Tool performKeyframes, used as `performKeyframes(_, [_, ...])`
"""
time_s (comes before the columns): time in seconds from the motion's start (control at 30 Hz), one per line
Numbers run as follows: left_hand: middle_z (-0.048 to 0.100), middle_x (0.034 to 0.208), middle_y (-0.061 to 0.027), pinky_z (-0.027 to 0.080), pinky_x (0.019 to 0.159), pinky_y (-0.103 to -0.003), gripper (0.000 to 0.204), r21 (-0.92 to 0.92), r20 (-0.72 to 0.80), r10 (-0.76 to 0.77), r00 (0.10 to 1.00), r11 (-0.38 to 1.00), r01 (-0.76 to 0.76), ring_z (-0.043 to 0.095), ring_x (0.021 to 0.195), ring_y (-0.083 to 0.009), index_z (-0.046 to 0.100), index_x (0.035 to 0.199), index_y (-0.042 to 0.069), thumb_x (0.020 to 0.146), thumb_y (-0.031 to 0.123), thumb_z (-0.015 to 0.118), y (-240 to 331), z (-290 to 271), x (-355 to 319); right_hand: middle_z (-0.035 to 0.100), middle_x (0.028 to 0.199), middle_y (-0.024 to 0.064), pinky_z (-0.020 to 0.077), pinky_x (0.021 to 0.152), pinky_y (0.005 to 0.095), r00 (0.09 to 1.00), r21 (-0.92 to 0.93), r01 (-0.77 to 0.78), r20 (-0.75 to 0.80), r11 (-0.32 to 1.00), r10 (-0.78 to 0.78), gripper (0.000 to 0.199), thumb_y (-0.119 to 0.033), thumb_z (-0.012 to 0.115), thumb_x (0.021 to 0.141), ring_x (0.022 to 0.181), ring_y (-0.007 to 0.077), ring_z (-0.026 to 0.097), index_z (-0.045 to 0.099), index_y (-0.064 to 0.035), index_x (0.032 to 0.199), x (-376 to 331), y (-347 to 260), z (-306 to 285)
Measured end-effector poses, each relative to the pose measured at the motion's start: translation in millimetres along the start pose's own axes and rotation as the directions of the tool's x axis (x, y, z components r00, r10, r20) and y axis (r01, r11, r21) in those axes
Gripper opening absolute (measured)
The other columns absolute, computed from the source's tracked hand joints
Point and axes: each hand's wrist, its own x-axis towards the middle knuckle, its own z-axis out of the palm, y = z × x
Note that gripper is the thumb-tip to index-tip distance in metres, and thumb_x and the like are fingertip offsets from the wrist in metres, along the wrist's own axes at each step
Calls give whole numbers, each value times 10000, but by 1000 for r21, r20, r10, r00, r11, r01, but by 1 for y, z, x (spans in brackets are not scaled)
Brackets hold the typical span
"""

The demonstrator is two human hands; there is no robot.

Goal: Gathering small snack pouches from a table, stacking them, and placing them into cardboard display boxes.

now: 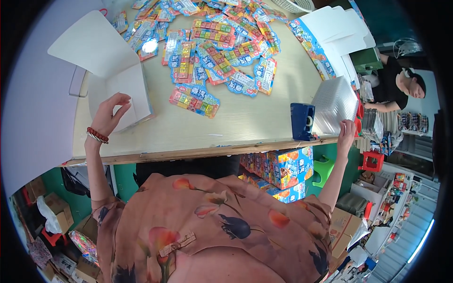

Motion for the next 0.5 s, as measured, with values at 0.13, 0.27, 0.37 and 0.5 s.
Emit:
performKeyframes(0.13, [656,932,-114,494,791,-309,169,-22,3,-3,1000,1000,3,647,876,-212,593,1012,0,896,122,603,-4,0,-1,563,800,157,451,666,388,999,-78,-24,36,997,27,60,-51,555,879,727,309,567,563,4,901,9,16,2])
performKeyframes(0.27, [660,937,-117,492,792,-309,176,-26,-13,3,1000,1000,-4,647,889,-214,595,1019,1,895,125,606,-6,0,-2,554,692,171,450,620,382,954,50,-263,162,963,252,118,-108,517,900,644,306,565,540,6,880,37,64,6])
performKeyframes(0.37, [662,949,-120,491,793,-311,185,-34,-35,10,999,999,-11,646,898,-217,597,1033,6,894,127,607,-7,-2,-4,560,708,179,451,604,378,937,-13,-281,214,960,277,152,-149,515,908,644,288,582,534,1,893,51,97,20])
performKeyframes(0.5, [664,952,-119,491,794,-314,190,-37,-52,26,998,999,-27,646,898,-221,599,1041,7,894,129,606,-12,-4,-11,584,749,190,452,597,430,861,-33,-351,381,936,336,158,-178,488,931,672,370,582,520,-23,939,58,126,7])
